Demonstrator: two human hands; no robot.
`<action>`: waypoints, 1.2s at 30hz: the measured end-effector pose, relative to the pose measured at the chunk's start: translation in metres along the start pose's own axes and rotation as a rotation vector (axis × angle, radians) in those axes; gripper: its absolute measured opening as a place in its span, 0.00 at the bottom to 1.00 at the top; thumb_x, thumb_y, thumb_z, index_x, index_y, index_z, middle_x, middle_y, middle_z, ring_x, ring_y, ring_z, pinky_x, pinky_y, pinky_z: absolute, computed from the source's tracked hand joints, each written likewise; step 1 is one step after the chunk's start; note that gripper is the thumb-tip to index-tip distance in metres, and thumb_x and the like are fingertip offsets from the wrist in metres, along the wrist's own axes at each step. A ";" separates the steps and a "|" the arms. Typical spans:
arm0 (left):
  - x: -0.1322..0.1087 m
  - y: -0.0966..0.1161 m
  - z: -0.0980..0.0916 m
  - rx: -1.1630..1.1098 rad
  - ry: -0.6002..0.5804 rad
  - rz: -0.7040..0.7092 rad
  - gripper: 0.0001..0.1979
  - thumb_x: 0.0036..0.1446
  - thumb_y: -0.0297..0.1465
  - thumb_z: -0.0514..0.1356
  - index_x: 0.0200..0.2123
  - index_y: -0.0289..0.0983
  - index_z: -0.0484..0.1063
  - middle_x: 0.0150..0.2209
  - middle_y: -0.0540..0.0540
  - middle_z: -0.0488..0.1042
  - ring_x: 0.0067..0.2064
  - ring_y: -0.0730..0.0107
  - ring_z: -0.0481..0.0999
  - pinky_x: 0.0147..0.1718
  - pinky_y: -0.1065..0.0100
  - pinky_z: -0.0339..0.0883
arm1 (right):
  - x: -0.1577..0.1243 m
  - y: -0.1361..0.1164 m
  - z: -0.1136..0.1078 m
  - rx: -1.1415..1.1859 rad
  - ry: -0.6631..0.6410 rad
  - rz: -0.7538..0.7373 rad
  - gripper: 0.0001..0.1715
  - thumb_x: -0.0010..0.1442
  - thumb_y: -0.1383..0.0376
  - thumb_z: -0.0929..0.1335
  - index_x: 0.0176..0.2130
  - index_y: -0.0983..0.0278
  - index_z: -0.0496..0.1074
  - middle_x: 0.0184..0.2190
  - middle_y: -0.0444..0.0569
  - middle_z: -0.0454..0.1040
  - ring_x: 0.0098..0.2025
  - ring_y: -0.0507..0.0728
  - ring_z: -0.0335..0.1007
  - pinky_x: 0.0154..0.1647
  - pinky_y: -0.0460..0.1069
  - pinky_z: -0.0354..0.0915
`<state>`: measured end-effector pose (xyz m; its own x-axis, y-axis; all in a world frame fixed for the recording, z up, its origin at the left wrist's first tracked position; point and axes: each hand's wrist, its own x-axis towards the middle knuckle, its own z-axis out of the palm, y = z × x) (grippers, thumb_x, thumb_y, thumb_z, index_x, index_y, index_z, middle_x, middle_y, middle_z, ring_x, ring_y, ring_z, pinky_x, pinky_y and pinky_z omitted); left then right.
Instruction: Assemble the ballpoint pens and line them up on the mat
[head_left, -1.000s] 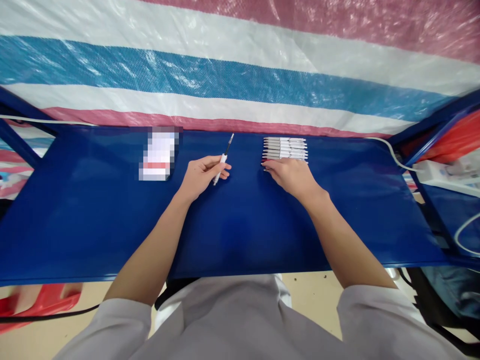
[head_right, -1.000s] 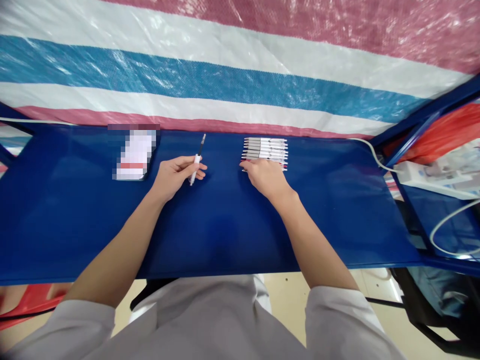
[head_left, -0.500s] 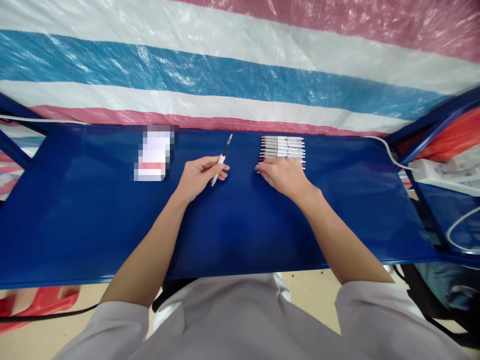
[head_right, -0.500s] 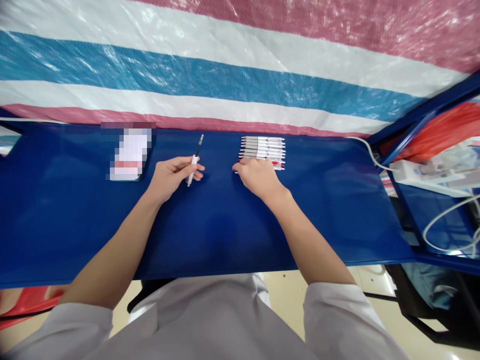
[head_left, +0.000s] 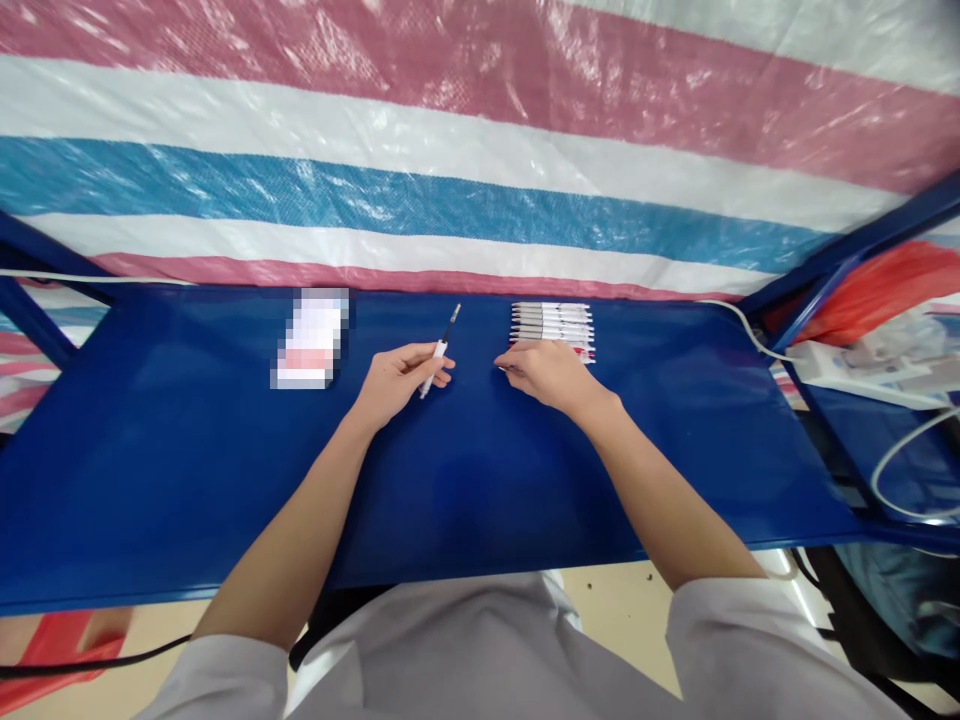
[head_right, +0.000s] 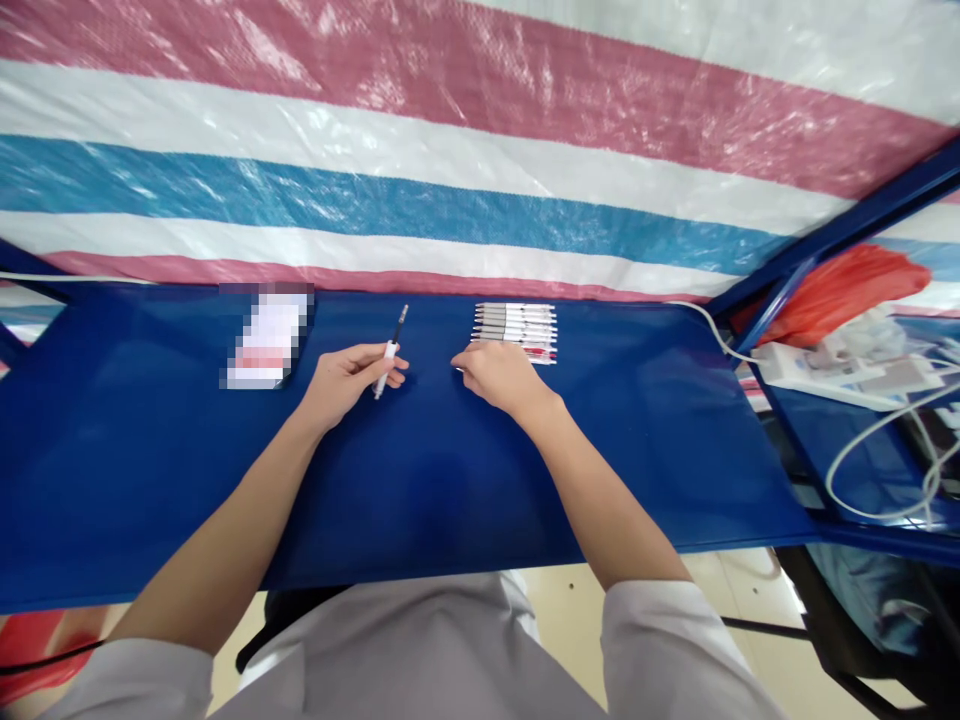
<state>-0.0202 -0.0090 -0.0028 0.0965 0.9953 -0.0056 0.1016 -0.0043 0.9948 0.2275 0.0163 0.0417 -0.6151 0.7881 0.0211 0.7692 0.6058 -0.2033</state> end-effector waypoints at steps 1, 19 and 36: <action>0.000 0.001 0.000 0.000 -0.002 -0.003 0.19 0.54 0.43 0.67 0.45 0.37 0.79 0.39 0.41 0.82 0.32 0.63 0.81 0.37 0.61 0.78 | 0.002 0.002 0.002 0.121 0.056 0.004 0.17 0.61 0.70 0.66 0.46 0.58 0.80 0.43 0.48 0.82 0.42 0.57 0.78 0.41 0.49 0.68; 0.003 0.005 -0.010 -0.107 0.117 -0.027 0.22 0.53 0.43 0.68 0.47 0.35 0.78 0.39 0.41 0.82 0.34 0.62 0.82 0.41 0.58 0.78 | 0.055 -0.034 0.050 1.935 0.523 0.507 0.21 0.41 0.62 0.79 0.39 0.58 0.80 0.29 0.39 0.80 0.36 0.53 0.81 0.41 0.48 0.75; 0.006 0.002 -0.012 -0.029 0.124 -0.064 0.20 0.54 0.45 0.67 0.46 0.39 0.78 0.39 0.43 0.82 0.35 0.60 0.82 0.41 0.57 0.78 | 0.062 -0.034 0.062 1.930 0.551 0.507 0.18 0.43 0.60 0.79 0.36 0.56 0.79 0.31 0.39 0.78 0.34 0.51 0.78 0.35 0.45 0.75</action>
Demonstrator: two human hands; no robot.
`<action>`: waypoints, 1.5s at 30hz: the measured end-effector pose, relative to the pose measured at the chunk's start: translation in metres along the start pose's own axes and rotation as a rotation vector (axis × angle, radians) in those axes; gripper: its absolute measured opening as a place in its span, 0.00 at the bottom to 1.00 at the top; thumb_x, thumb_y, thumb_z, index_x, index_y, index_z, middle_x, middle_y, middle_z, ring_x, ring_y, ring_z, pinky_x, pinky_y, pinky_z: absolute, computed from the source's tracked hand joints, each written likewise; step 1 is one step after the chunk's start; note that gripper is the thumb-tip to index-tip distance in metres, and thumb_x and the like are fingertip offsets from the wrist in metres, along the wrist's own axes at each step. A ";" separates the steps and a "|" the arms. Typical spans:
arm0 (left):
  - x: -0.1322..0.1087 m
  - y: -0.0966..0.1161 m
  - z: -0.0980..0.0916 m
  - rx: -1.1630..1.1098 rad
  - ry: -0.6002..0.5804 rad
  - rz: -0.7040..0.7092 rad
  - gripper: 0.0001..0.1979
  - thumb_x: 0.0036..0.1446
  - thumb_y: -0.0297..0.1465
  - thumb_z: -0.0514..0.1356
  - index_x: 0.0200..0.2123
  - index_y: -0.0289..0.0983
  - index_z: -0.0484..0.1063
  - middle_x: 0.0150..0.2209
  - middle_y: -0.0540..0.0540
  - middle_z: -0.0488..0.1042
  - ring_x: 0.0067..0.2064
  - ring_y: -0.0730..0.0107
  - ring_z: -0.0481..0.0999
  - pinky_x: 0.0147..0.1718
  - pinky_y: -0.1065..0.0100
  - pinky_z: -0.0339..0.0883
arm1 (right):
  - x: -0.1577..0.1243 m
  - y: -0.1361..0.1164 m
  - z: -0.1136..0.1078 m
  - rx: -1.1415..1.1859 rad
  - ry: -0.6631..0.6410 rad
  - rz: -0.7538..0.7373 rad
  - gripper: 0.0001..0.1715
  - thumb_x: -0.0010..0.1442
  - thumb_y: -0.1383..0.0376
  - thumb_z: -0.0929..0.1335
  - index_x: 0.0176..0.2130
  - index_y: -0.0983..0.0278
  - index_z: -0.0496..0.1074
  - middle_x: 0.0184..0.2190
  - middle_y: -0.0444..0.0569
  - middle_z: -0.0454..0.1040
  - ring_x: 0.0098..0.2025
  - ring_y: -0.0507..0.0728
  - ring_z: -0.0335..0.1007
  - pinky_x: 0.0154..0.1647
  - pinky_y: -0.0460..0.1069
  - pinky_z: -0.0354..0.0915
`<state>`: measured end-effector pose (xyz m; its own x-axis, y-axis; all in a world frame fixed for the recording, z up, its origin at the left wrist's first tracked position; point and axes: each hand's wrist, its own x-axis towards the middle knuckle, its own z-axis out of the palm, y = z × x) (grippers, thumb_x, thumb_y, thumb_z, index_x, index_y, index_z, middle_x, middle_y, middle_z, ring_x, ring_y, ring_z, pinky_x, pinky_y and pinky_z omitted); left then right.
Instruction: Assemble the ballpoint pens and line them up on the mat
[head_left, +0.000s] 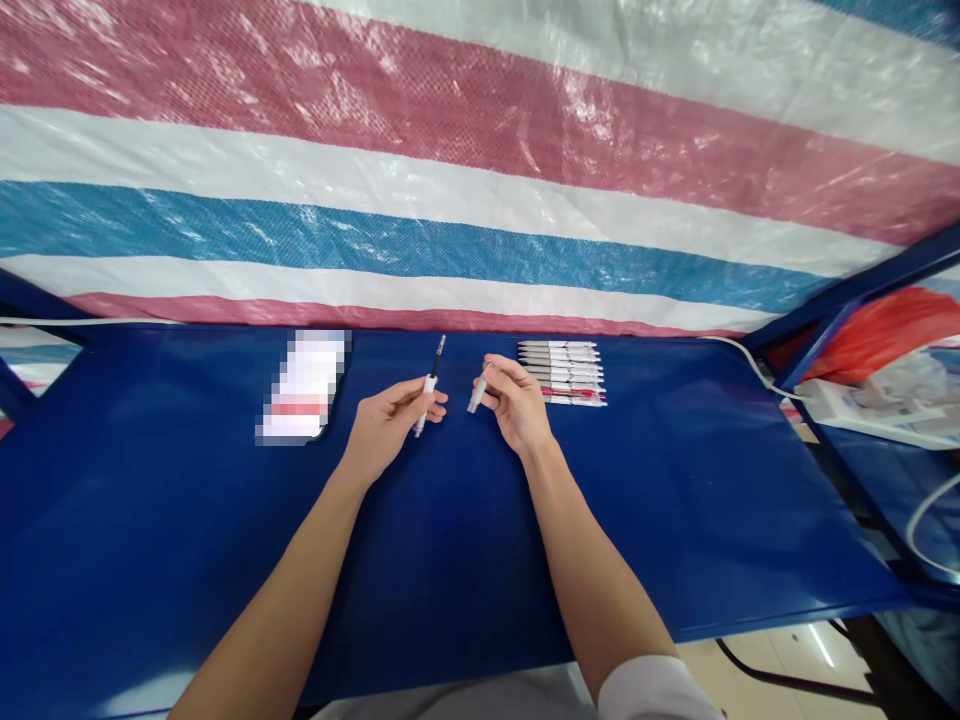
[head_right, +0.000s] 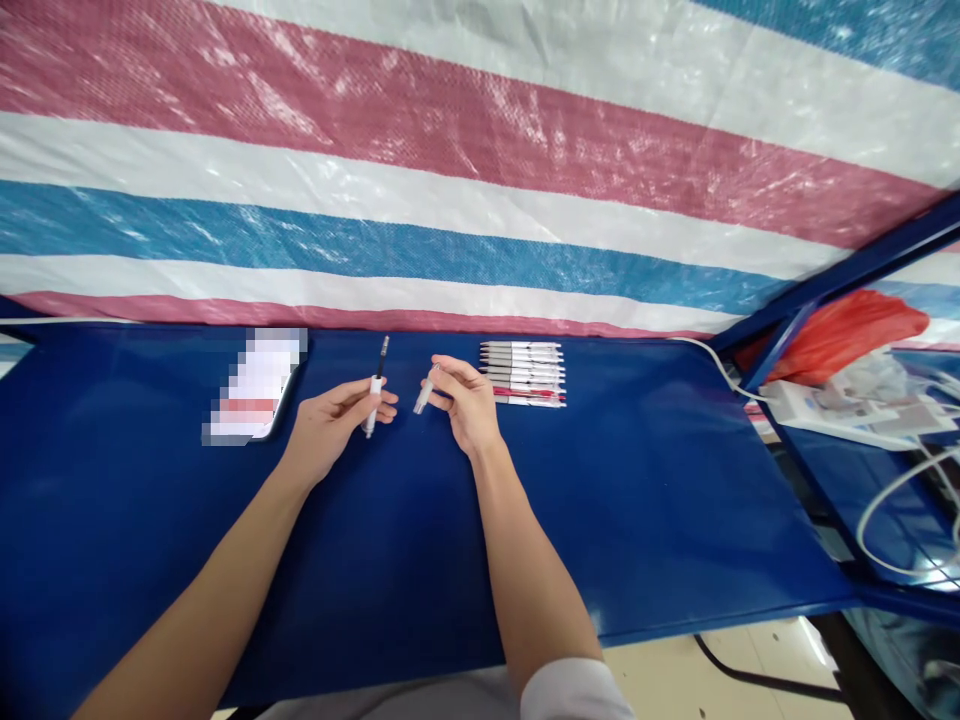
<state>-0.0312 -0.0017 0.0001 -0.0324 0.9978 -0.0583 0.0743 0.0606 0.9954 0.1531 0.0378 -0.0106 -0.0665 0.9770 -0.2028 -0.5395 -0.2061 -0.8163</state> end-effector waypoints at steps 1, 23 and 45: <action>0.000 0.000 0.000 0.001 -0.003 0.000 0.19 0.54 0.44 0.67 0.46 0.39 0.79 0.39 0.44 0.82 0.35 0.60 0.82 0.41 0.57 0.78 | 0.000 0.000 0.000 0.014 0.004 0.005 0.18 0.42 0.60 0.79 0.36 0.56 0.79 0.31 0.39 0.78 0.33 0.51 0.78 0.34 0.45 0.75; -0.004 0.002 -0.004 0.143 -0.111 -0.002 0.20 0.57 0.44 0.64 0.46 0.37 0.78 0.40 0.42 0.82 0.36 0.61 0.82 0.41 0.61 0.76 | 0.017 -0.026 0.018 0.208 0.087 -0.115 0.15 0.46 0.64 0.76 0.36 0.58 0.76 0.26 0.36 0.78 0.30 0.49 0.79 0.28 0.42 0.74; -0.008 0.009 0.002 0.173 -0.218 -0.018 0.19 0.57 0.42 0.64 0.46 0.35 0.79 0.36 0.43 0.82 0.31 0.67 0.80 0.37 0.66 0.77 | 0.017 -0.027 0.025 -0.014 0.115 -0.311 0.13 0.45 0.62 0.77 0.35 0.57 0.76 0.29 0.38 0.75 0.32 0.49 0.77 0.31 0.45 0.75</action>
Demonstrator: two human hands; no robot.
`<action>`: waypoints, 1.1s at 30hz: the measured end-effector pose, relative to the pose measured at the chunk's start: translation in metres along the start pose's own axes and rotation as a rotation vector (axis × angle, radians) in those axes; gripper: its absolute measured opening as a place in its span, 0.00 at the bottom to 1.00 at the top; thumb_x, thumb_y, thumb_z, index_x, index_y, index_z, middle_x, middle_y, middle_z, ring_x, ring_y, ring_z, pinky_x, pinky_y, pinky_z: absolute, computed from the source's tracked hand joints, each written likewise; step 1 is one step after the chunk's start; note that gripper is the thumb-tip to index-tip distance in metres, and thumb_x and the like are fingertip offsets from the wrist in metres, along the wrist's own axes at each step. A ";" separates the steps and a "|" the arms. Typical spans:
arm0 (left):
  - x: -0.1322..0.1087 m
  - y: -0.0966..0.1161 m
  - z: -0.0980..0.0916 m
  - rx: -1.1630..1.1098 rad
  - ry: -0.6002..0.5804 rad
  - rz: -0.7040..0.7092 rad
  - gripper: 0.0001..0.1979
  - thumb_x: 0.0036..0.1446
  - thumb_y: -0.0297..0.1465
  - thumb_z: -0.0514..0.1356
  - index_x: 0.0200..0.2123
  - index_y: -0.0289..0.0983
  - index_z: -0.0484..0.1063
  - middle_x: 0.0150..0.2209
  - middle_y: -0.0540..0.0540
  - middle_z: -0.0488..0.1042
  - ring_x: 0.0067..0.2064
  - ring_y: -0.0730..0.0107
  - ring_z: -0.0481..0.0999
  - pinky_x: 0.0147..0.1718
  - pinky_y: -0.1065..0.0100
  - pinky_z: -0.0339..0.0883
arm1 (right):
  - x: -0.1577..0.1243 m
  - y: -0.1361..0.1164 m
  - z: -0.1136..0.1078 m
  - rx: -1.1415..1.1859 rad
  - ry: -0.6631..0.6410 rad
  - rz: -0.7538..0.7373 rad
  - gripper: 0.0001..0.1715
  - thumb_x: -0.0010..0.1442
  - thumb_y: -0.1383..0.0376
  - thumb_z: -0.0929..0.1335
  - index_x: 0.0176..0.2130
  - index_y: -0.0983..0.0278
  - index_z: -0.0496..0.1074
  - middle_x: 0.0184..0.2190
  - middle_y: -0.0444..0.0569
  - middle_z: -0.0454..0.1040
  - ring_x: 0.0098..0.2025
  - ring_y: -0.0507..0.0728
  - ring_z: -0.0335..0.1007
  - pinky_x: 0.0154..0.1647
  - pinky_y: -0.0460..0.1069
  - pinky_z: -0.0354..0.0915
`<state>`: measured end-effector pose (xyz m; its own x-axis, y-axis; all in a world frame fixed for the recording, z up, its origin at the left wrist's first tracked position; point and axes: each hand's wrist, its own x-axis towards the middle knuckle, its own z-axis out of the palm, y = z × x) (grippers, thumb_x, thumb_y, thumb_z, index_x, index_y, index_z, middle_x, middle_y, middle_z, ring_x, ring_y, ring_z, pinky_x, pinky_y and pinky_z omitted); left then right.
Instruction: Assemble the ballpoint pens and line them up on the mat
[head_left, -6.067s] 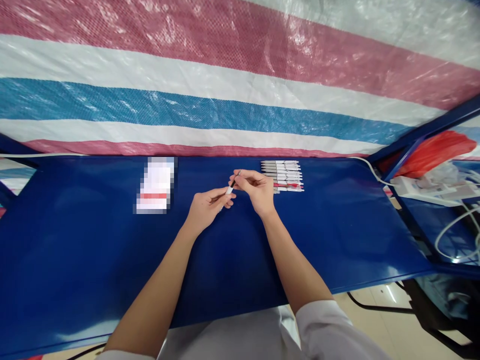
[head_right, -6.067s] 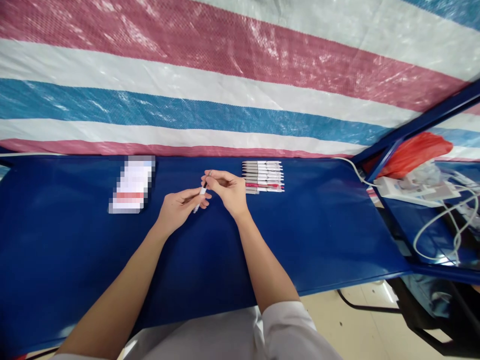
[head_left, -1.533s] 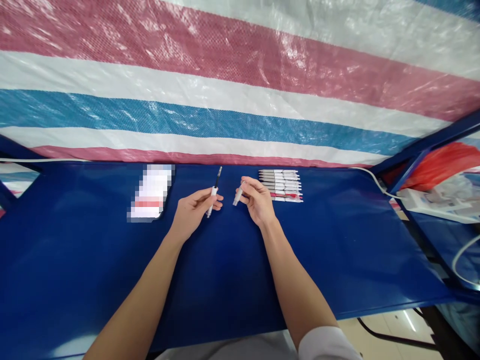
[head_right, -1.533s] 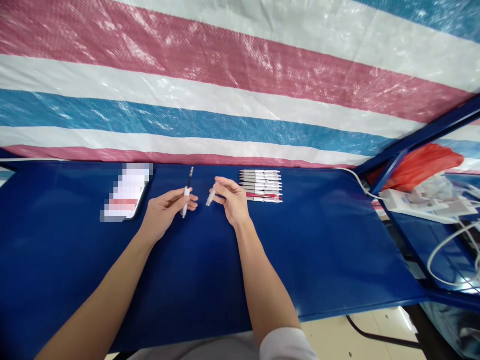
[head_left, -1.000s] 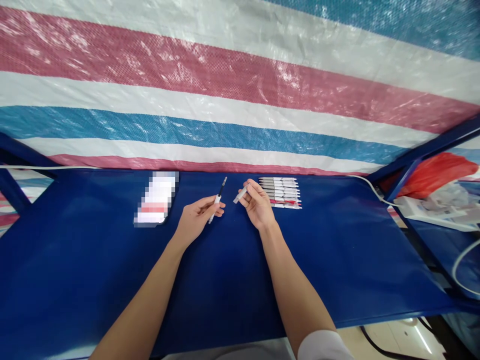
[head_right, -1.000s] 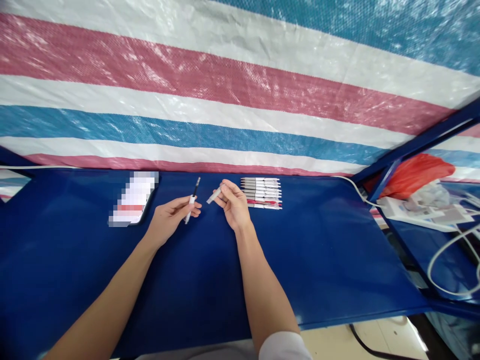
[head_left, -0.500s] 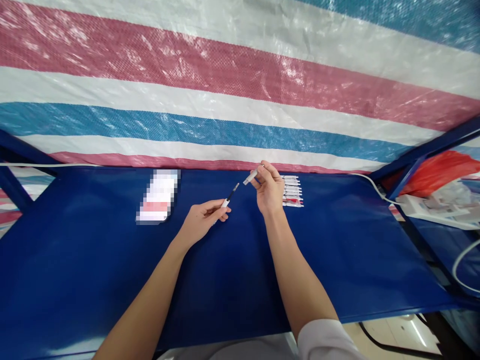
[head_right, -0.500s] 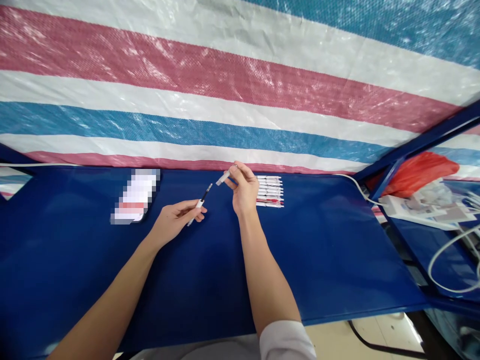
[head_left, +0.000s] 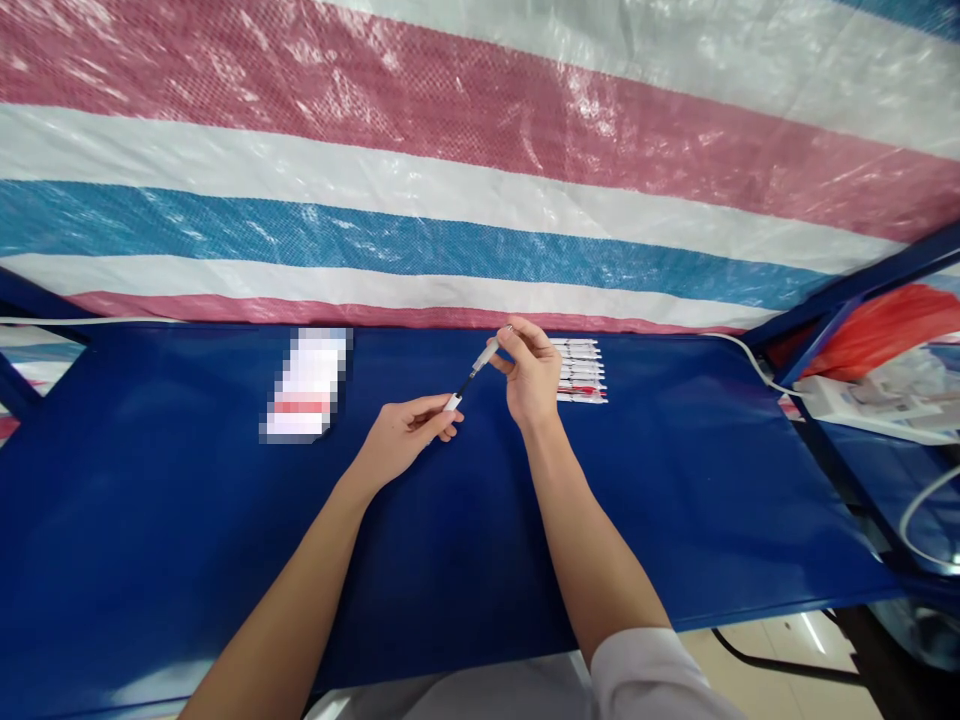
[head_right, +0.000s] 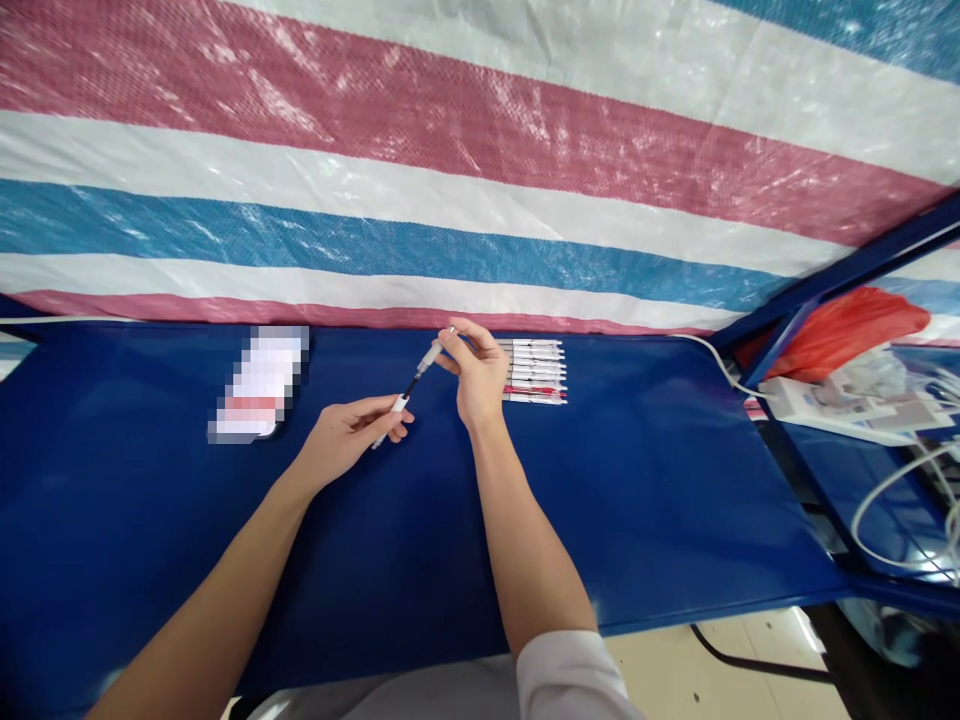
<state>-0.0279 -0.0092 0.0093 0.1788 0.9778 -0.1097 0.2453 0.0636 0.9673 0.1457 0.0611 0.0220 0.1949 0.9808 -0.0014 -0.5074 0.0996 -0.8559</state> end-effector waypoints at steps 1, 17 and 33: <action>0.000 0.000 0.000 0.006 -0.002 -0.001 0.19 0.57 0.42 0.64 0.46 0.35 0.79 0.36 0.43 0.82 0.32 0.67 0.80 0.37 0.66 0.77 | -0.002 0.001 -0.001 -0.018 -0.019 0.004 0.13 0.46 0.62 0.77 0.35 0.57 0.77 0.29 0.38 0.76 0.33 0.49 0.76 0.32 0.45 0.74; -0.001 0.000 0.006 0.022 -0.037 0.027 0.18 0.59 0.42 0.63 0.47 0.37 0.79 0.37 0.45 0.82 0.32 0.68 0.80 0.38 0.66 0.76 | -0.027 0.007 -0.014 -0.088 -0.163 0.141 0.14 0.46 0.60 0.77 0.35 0.57 0.78 0.35 0.40 0.76 0.35 0.50 0.75 0.33 0.45 0.75; -0.003 -0.001 0.017 0.087 -0.058 0.052 0.18 0.60 0.41 0.61 0.47 0.38 0.79 0.36 0.46 0.82 0.31 0.68 0.80 0.38 0.66 0.76 | -0.035 0.012 -0.023 0.046 -0.112 0.201 0.17 0.44 0.59 0.79 0.28 0.61 0.70 0.29 0.38 0.77 0.30 0.50 0.78 0.30 0.44 0.74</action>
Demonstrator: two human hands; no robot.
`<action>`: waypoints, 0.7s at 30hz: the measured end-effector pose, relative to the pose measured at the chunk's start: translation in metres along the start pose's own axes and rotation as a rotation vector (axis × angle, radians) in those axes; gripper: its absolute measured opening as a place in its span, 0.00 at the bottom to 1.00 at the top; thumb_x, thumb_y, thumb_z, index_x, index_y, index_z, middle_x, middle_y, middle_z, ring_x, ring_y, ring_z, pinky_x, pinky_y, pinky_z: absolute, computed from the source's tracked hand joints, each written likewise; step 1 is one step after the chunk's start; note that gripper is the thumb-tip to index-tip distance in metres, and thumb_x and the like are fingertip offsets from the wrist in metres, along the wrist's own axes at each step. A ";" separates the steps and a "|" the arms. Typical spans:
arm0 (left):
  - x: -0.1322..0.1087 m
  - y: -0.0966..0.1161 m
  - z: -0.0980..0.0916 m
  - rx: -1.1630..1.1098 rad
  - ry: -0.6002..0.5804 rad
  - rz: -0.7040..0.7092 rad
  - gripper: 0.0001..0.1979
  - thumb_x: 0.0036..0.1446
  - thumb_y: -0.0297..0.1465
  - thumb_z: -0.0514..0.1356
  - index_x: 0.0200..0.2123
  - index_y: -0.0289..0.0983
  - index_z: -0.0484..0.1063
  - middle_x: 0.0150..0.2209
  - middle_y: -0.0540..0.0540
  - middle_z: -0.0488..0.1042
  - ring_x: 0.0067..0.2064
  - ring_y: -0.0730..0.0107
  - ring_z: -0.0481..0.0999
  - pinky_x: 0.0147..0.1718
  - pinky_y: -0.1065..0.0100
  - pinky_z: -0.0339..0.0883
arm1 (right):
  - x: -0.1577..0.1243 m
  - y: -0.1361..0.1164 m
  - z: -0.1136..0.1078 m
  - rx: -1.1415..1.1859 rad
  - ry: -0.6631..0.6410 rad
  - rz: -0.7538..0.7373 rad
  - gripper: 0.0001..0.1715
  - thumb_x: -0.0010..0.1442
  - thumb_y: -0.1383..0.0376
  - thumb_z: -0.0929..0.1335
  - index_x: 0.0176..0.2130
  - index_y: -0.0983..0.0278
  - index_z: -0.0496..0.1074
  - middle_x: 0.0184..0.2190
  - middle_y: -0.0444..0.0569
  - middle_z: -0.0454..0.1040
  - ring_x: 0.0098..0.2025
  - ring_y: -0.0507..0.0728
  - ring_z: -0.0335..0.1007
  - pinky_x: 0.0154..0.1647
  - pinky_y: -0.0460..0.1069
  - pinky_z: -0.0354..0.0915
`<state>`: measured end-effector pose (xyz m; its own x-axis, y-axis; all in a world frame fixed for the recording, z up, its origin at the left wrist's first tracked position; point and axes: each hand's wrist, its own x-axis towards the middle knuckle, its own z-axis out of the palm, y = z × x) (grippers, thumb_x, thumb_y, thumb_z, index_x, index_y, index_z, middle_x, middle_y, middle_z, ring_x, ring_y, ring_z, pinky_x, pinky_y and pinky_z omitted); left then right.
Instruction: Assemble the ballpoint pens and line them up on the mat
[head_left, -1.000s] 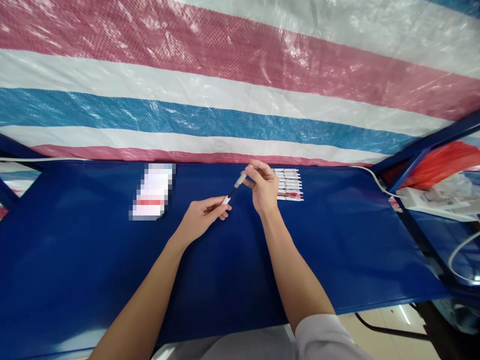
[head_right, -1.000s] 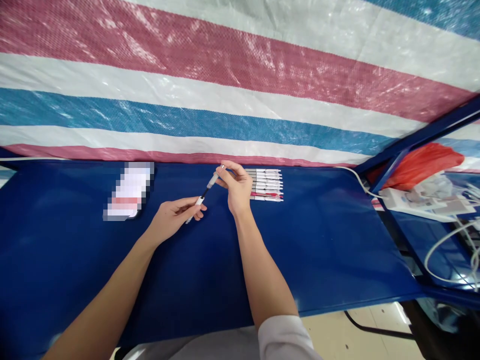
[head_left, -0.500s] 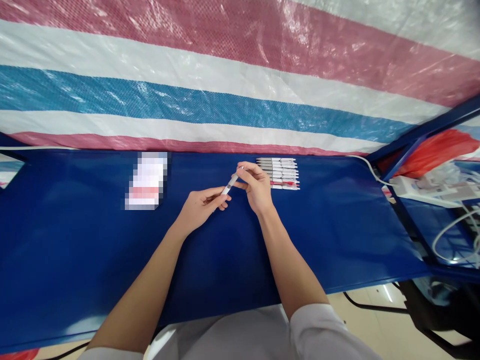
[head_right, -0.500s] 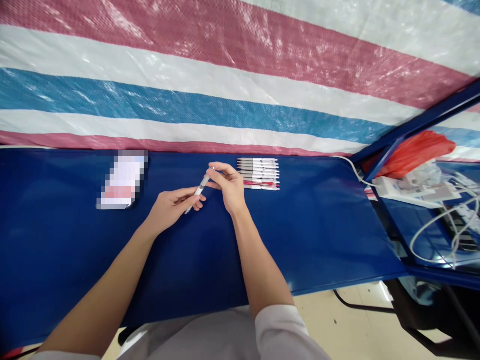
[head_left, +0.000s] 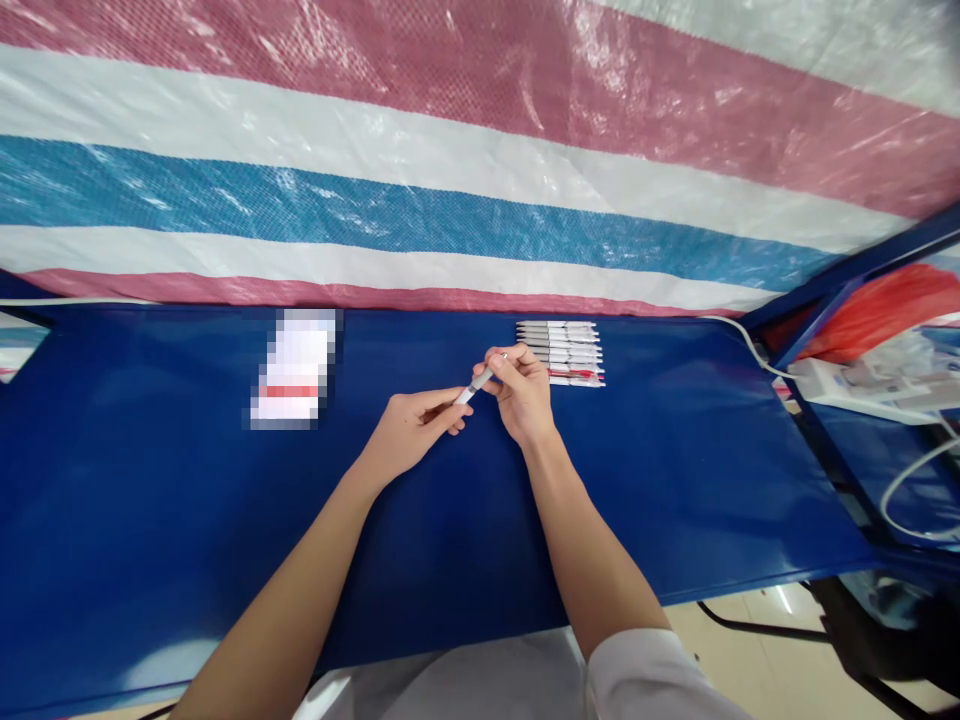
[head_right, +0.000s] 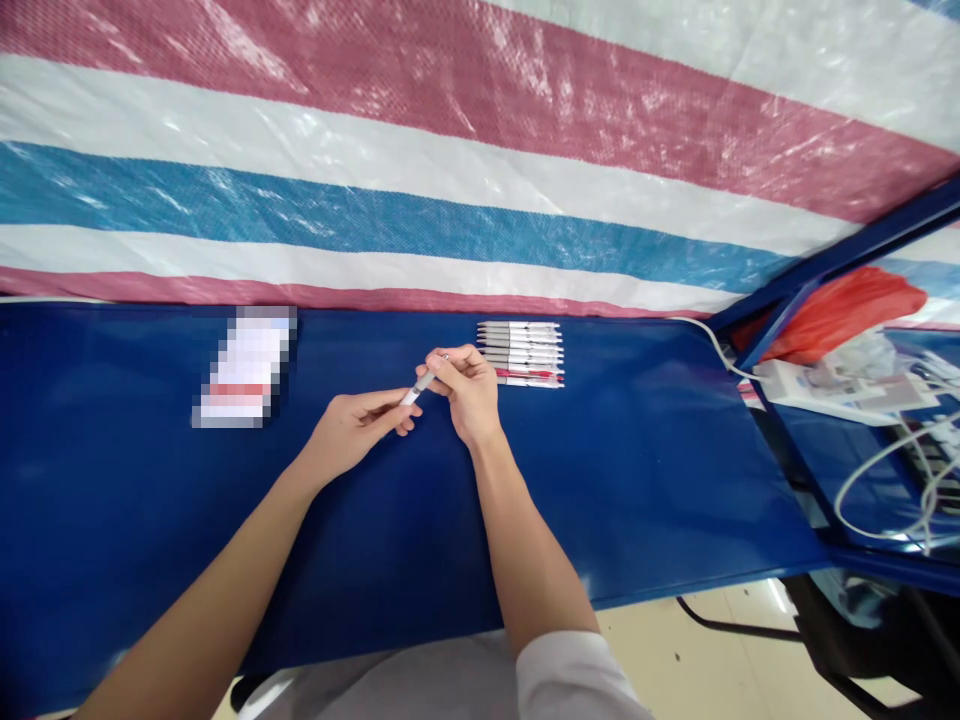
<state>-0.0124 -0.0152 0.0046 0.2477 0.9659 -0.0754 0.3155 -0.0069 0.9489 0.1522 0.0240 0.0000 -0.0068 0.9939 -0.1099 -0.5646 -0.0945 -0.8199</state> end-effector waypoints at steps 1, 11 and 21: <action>0.000 -0.001 0.001 0.025 0.009 0.013 0.17 0.60 0.41 0.61 0.47 0.38 0.79 0.35 0.47 0.82 0.31 0.68 0.80 0.38 0.67 0.76 | 0.000 0.001 0.001 0.005 0.023 -0.012 0.18 0.44 0.60 0.79 0.27 0.61 0.68 0.29 0.38 0.76 0.29 0.49 0.77 0.29 0.43 0.74; 0.000 0.006 0.000 -0.073 -0.050 -0.048 0.15 0.61 0.40 0.60 0.44 0.37 0.79 0.35 0.46 0.82 0.31 0.67 0.80 0.36 0.67 0.76 | -0.002 0.000 0.003 0.017 -0.014 -0.002 0.15 0.46 0.58 0.78 0.32 0.59 0.72 0.30 0.38 0.77 0.31 0.49 0.77 0.29 0.43 0.74; 0.002 0.012 -0.006 -0.178 -0.196 -0.070 0.18 0.61 0.45 0.60 0.40 0.36 0.79 0.35 0.43 0.81 0.33 0.64 0.81 0.37 0.63 0.76 | 0.001 -0.001 -0.003 0.088 -0.121 0.020 0.13 0.45 0.62 0.78 0.28 0.59 0.72 0.30 0.38 0.79 0.32 0.50 0.79 0.32 0.44 0.76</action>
<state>-0.0137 -0.0119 0.0179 0.4092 0.8938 -0.1837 0.1761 0.1202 0.9770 0.1547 0.0251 -0.0012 -0.1150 0.9920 -0.0531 -0.6333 -0.1143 -0.7654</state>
